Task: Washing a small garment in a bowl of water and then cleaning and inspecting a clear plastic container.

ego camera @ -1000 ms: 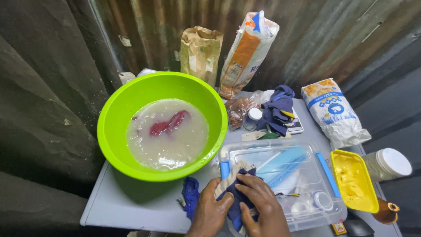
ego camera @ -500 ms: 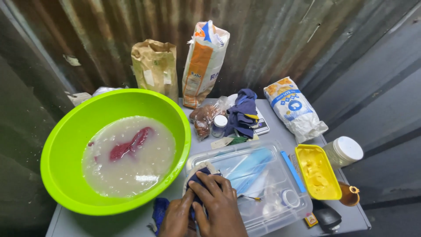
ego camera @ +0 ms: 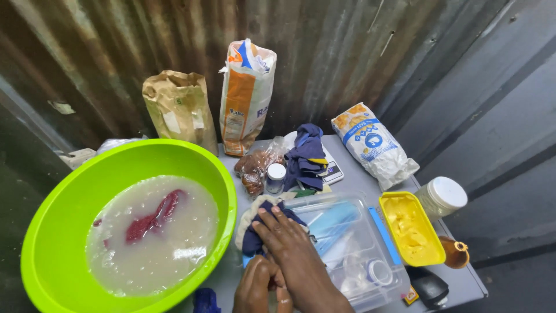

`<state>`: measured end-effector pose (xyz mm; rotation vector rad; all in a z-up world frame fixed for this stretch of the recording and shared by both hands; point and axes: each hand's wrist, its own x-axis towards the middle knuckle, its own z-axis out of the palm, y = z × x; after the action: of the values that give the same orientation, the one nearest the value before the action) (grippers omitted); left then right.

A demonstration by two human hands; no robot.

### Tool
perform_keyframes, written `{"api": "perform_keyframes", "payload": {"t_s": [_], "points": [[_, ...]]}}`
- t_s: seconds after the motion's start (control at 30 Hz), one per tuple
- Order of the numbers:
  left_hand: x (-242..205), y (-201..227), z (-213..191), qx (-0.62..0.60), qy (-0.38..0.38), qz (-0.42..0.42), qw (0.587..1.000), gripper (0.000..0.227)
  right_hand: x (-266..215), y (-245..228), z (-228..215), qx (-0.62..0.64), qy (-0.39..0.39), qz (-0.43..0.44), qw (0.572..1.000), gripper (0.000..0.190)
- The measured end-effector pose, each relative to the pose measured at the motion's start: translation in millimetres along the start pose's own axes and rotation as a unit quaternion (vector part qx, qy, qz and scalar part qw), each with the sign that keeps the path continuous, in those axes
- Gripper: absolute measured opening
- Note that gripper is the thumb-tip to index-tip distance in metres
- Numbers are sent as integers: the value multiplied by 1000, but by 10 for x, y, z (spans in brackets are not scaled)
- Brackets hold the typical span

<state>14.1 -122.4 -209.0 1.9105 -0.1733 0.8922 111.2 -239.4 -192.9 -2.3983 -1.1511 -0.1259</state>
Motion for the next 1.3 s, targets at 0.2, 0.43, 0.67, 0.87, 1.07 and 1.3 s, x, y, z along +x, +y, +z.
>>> {"api": "perform_keyframes", "payload": {"t_s": [0.2,0.43,0.67,0.87,1.07,1.3], "points": [[-19,-46,178,79,-43,-10,996,18,-135,314,-453,-37,77,133,987,55],[-106,7,138,92,-77,-100,988,17,-724,1144,-523,-174,89,231,953,63],[-26,7,125,41,-19,-20,999,19,-353,322,-317,0,102,188,977,69],[-15,-2,62,15,-5,-65,998,12,-391,-162,-199,139,71,67,985,51],[140,-26,73,-141,56,-228,962,14,-453,-383,-398,275,73,127,950,70],[719,-48,-175,-720,0,-407,563,43,-221,-262,-509,589,248,337,691,53]]}}
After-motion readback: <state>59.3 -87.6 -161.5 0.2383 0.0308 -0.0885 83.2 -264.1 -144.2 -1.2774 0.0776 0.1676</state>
